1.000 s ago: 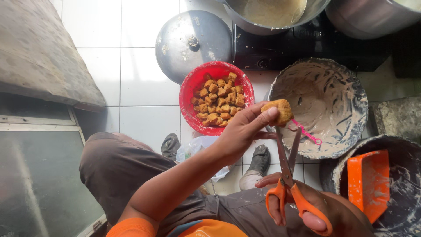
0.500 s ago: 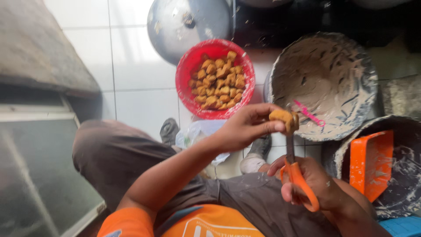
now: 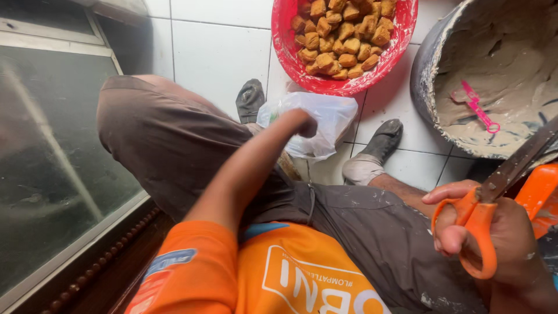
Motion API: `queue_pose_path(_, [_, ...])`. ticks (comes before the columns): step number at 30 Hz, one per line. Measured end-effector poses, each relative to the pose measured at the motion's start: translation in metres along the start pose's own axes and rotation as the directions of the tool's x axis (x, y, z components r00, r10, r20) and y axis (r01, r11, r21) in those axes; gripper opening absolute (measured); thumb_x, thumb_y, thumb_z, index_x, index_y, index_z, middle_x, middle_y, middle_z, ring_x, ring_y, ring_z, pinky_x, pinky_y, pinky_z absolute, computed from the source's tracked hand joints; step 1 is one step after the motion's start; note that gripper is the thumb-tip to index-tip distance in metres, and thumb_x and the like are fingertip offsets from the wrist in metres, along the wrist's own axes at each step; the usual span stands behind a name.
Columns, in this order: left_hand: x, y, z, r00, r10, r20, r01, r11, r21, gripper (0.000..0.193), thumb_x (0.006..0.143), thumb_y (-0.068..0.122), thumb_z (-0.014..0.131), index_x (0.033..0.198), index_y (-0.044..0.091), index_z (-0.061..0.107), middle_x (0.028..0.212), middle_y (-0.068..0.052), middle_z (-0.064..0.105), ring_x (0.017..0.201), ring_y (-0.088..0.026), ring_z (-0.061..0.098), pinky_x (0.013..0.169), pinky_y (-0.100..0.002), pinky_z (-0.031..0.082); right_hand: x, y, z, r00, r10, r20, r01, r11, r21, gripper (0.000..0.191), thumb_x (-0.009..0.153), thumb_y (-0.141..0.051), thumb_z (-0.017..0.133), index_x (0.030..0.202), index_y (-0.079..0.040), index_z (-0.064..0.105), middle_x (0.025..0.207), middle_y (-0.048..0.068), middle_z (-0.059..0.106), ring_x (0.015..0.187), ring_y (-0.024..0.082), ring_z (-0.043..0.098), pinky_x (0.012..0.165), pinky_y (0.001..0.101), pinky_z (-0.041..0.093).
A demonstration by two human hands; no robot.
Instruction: The person sits on the floor and uses scissors to trim fried tofu cubes one at a time, placing the trimmed pieces into a red basin and scraps into a plastic bag. Near the end, they use a spatula to scrape batter from a large bowl and drop a tofu piece into a pot of batter.
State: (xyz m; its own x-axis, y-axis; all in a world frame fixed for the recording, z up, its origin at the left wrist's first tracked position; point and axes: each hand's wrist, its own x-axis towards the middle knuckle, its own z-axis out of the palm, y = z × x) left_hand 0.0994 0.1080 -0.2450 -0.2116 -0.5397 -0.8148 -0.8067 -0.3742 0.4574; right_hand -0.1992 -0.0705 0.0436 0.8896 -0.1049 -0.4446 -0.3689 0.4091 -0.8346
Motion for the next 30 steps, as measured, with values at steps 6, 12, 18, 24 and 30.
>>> queue_pose_path(6, [0.024, 0.032, 0.039, 0.522, -0.073, -0.85, -0.076, 0.988, -0.132, 0.041, 0.099, 0.027, 0.058, 0.135, 0.009, 0.062, 0.138, -0.014, 0.063, 0.131, -0.033, 0.056, 0.114, -0.043, 0.042, 0.006, -0.001, 0.007, 0.999, -0.022, 0.03, 0.022, 1.0, 0.014, 0.061, 0.092, -0.023, 0.079, 0.135, 0.013, 0.054, 0.075, 0.005, 0.067, 0.069, 0.013, 0.062, 0.064, 0.0253, 0.05])
queue_pose_path(12, [0.019, 0.048, 0.03, 0.832, -0.067, -0.551, 0.112, 0.993, 0.048, 0.04, 0.108, 0.031, 0.053, 0.142, 0.01, 0.057, 0.147, -0.013, 0.056, 0.143, -0.031, 0.047, 0.125, -0.042, 0.032, 0.011, -0.011, 0.018, 1.0, 0.015, -0.019, -0.014, 0.999, 0.043, 0.059, 0.09, -0.021, 0.079, 0.133, 0.012, 0.054, 0.074, 0.006, 0.067, 0.064, 0.012, 0.062, 0.058, 0.0248, 0.05])
queue_pose_path(18, [0.011, 0.031, 0.035, 0.834, -0.061, -0.549, 0.034, 0.998, -0.058, 0.043, 0.091, 0.025, 0.061, 0.132, 0.012, 0.066, 0.142, -0.014, 0.06, 0.133, -0.032, 0.056, 0.112, -0.044, 0.042, 0.03, -0.032, 0.038, 0.955, 0.155, -0.254, -0.263, 0.838, -0.478, 0.072, 0.073, -0.015, 0.086, 0.139, -0.006, 0.056, 0.064, 0.005, 0.065, 0.053, 0.012, 0.06, 0.052, 0.0266, 0.051])
queue_pose_path(24, [-0.015, 0.041, -0.029, 0.986, -0.12, -0.118, 0.139, 0.975, 0.174, 0.032, 0.094, 0.026, 0.062, 0.123, 0.014, 0.069, 0.123, -0.012, 0.069, 0.115, -0.03, 0.065, 0.098, -0.044, 0.05, 0.044, -0.038, 0.054, 0.904, 0.159, -0.396, -0.385, 0.704, -0.597, 0.065, 0.075, -0.014, 0.081, 0.136, -0.013, 0.058, 0.071, 0.005, 0.075, 0.07, 0.009, 0.074, 0.059, 0.0262, 0.057])
queue_pose_path(30, [-0.084, 0.073, -0.111, 0.884, 0.29, -0.366, -0.317, 0.948, -0.014, 0.026, 0.094, 0.027, 0.068, 0.115, 0.012, 0.069, 0.102, -0.011, 0.075, 0.097, -0.028, 0.072, 0.086, -0.041, 0.054, 0.028, -0.021, 0.034, 0.959, 0.111, -0.262, -0.202, 0.915, -0.349, 0.075, 0.072, -0.013, 0.084, 0.141, -0.008, 0.058, 0.071, 0.007, 0.074, 0.065, 0.011, 0.067, 0.062, 0.0252, 0.057])
